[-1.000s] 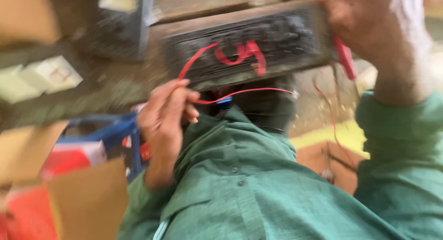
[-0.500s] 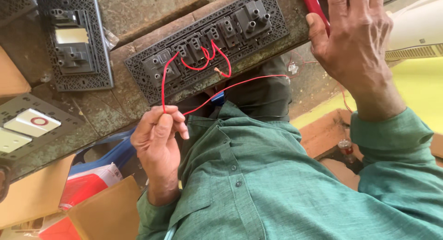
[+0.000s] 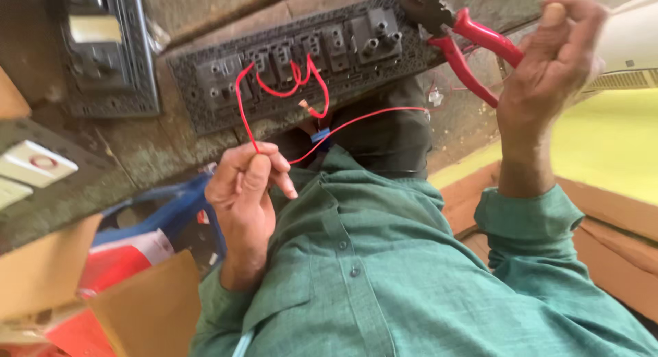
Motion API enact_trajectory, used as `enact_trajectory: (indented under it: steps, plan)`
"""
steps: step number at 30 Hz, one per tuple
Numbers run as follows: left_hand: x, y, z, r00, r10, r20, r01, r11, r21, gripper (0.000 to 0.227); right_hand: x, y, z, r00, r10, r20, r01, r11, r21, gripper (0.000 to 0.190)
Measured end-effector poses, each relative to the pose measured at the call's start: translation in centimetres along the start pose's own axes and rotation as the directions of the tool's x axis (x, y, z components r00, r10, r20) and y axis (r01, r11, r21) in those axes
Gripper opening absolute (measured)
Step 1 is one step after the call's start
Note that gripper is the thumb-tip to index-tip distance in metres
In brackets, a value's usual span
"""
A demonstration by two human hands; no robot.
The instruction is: The person wires an electrical switchboard by hand using a screwdriver and pliers to strip, connect, and secure red wires into terminals.
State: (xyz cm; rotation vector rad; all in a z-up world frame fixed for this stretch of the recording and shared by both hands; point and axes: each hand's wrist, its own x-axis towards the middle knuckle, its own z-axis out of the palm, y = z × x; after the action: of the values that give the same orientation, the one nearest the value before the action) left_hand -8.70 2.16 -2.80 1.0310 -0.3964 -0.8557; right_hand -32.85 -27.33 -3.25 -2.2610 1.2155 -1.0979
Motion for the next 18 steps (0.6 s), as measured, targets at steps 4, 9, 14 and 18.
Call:
enact_trajectory:
  steps: [4, 9, 14, 18]
  plan:
    - [0.4, -0.2, 0.2, 1.000, 0.016, 0.007, -0.017, 0.997, 0.073, 0.015, -0.7, -0.3, -0.7, 0.987, -0.015, 0.161, 0.032, 0.994, -0.107, 0.023]
    - [0.9, -0.6, 1.5, 0.999, -0.027, -0.033, 0.029, 0.998, 0.063, 0.016, -0.1, -6.3, -2.4, 0.921, -0.111, 0.374, 0.191, 0.965, -0.182, 0.070]
    - [0.7, -0.3, 1.5, 0.994, 0.047, -0.097, -0.037, 0.993, 0.111, 0.017, -1.5, -5.5, -1.6, 0.881, -0.065, 0.470, 0.221, 0.933, -0.286, 0.073]
    - [0.5, 0.9, 0.6, 0.977, 0.038, -0.211, -0.039, 0.999, -0.004, 0.016, -2.7, -2.6, -2.5, 0.888, 0.153, 0.433, -0.156, 0.987, -0.029, 0.059]
